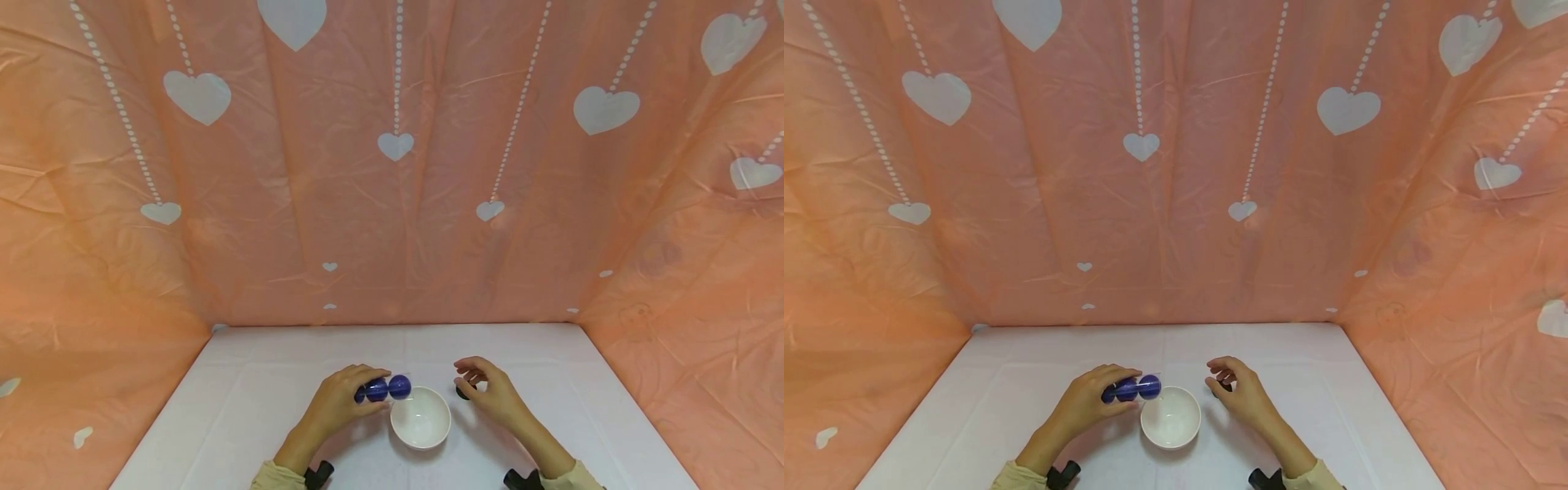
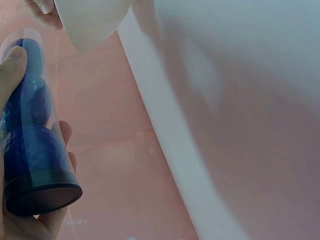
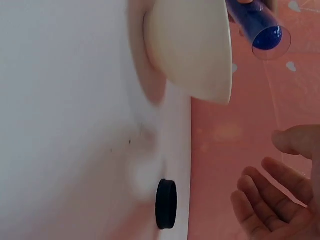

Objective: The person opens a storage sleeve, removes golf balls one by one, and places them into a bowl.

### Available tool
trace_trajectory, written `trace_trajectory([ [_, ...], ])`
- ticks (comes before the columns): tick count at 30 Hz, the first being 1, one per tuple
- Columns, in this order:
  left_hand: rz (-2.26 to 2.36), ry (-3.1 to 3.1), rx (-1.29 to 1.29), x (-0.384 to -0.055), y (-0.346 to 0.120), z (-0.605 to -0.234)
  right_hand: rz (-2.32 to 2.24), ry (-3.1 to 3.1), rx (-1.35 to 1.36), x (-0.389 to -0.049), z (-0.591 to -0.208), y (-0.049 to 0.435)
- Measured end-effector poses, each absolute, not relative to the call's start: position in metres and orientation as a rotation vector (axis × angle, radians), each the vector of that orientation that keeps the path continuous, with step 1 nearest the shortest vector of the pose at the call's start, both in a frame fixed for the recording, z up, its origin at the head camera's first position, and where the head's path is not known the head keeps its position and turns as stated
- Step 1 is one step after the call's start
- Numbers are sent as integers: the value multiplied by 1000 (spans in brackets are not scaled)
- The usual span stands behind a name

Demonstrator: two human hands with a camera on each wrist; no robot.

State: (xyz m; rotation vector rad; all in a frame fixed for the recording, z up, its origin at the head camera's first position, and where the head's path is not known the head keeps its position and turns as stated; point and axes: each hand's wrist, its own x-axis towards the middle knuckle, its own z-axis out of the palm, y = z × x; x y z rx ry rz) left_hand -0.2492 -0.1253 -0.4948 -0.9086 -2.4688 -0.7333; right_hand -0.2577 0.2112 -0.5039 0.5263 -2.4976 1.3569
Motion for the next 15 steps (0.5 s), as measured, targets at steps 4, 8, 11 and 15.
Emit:
trace_trajectory([
  [4, -730, -2460, -917, -250, -124, -494, 1403, -2487, 555, -255, -501, 207],
  [8, -724, -2452, -925, -250, -124, -495, 1417, -2462, 618, -253, -501, 202],
  [11, -716, -2446, -938, -250, -123, -495, 1435, -2435, 675, -250, -501, 199],
  [15, -716, -2451, -949, -250, -122, -494, 1479, -2402, 751, -247, -500, 193],
])
